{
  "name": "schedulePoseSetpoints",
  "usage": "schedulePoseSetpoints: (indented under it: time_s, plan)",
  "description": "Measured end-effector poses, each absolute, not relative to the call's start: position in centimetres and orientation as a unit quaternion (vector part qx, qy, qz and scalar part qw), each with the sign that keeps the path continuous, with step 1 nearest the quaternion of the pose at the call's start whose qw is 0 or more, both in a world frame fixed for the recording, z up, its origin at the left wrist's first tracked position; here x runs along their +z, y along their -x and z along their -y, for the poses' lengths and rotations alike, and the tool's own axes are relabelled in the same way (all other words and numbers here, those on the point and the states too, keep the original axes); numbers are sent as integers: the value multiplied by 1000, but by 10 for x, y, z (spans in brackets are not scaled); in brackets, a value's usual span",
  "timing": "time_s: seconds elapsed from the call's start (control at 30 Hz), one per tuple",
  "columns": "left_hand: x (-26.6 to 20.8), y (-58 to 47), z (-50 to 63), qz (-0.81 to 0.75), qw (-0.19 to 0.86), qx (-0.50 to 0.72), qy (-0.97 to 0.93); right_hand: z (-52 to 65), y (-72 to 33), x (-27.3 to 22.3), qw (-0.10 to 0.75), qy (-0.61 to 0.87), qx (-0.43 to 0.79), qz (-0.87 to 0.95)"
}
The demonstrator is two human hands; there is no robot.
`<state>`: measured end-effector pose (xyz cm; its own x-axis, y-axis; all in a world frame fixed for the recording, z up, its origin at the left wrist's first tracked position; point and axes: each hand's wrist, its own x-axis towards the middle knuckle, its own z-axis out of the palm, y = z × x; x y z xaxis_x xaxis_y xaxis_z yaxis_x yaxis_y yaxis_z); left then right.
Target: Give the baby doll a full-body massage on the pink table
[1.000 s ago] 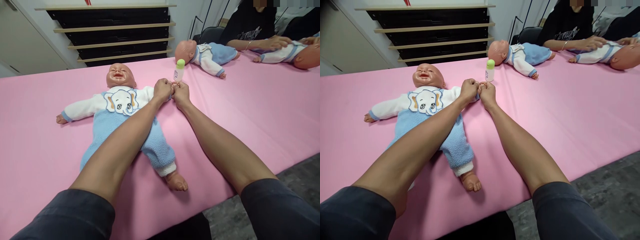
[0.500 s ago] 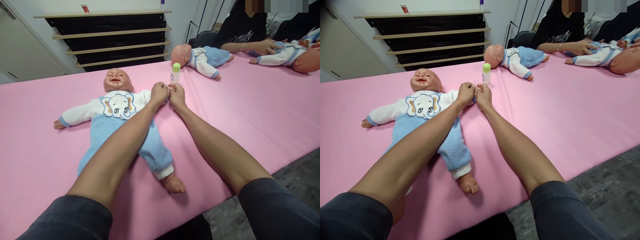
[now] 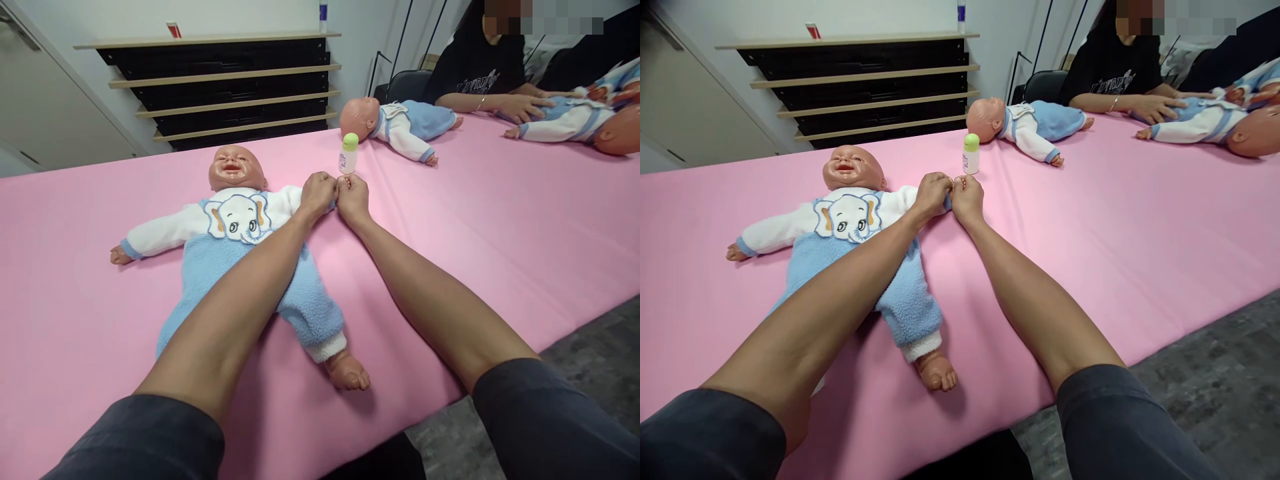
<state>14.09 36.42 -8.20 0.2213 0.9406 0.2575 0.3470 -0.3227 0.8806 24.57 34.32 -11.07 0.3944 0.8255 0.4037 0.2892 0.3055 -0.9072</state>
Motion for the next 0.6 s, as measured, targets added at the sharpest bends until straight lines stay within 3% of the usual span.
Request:
schedulePoseSetpoints:
  time_s: [0.13,0.37,0.6]
  plan:
    - [-87,-141,-366,-455,357,413,-703,-345,-246,-113,622,565,202,503]
    - [-90,-140,-372,-472,362,437,-675,-341,-239,-109,651,496,303,488]
    - [-93,-139,-374,-481,324,447,-681,-339,-244,-111,626,536,254,506]
